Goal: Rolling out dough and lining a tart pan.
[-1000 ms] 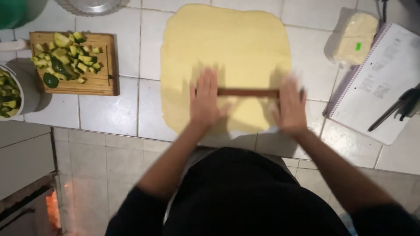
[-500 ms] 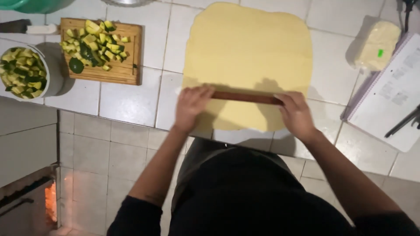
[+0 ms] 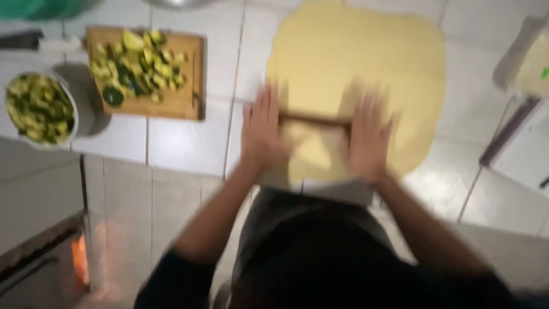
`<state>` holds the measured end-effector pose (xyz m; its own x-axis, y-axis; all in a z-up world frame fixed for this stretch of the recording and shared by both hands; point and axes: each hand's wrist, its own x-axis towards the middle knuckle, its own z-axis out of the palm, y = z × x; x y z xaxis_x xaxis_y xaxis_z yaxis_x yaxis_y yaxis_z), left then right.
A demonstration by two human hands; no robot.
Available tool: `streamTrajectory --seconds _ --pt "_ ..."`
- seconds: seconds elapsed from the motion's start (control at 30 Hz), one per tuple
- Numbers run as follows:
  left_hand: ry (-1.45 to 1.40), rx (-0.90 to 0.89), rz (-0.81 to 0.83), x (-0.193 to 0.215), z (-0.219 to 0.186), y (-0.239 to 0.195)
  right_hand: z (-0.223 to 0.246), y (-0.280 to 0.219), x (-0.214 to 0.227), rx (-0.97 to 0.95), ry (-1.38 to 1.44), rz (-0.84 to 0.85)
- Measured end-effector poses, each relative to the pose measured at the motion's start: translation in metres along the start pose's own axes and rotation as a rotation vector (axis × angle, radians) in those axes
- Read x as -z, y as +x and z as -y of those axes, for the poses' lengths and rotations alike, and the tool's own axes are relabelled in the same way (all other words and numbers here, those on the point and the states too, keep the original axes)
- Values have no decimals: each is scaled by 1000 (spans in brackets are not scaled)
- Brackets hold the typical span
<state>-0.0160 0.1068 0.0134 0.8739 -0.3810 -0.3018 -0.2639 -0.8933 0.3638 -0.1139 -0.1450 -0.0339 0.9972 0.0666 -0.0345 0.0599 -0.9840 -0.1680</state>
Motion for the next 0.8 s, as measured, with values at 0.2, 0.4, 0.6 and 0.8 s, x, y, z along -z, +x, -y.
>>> streamTrajectory --seconds 0.2,0.4,0.6,0.8 --pt "-48 -118 -75 -21 22 -9 14 10 7 -96 217 27" --pt "10 -55 -312 1 25 134 -25 147 2 -254 110 -31" --pt "-24 -126 59 -3 20 -55 49 -38 8 -83 194 56" --pt "109 -101 126 -19 33 -97 54 -45 42 -183 200 123"
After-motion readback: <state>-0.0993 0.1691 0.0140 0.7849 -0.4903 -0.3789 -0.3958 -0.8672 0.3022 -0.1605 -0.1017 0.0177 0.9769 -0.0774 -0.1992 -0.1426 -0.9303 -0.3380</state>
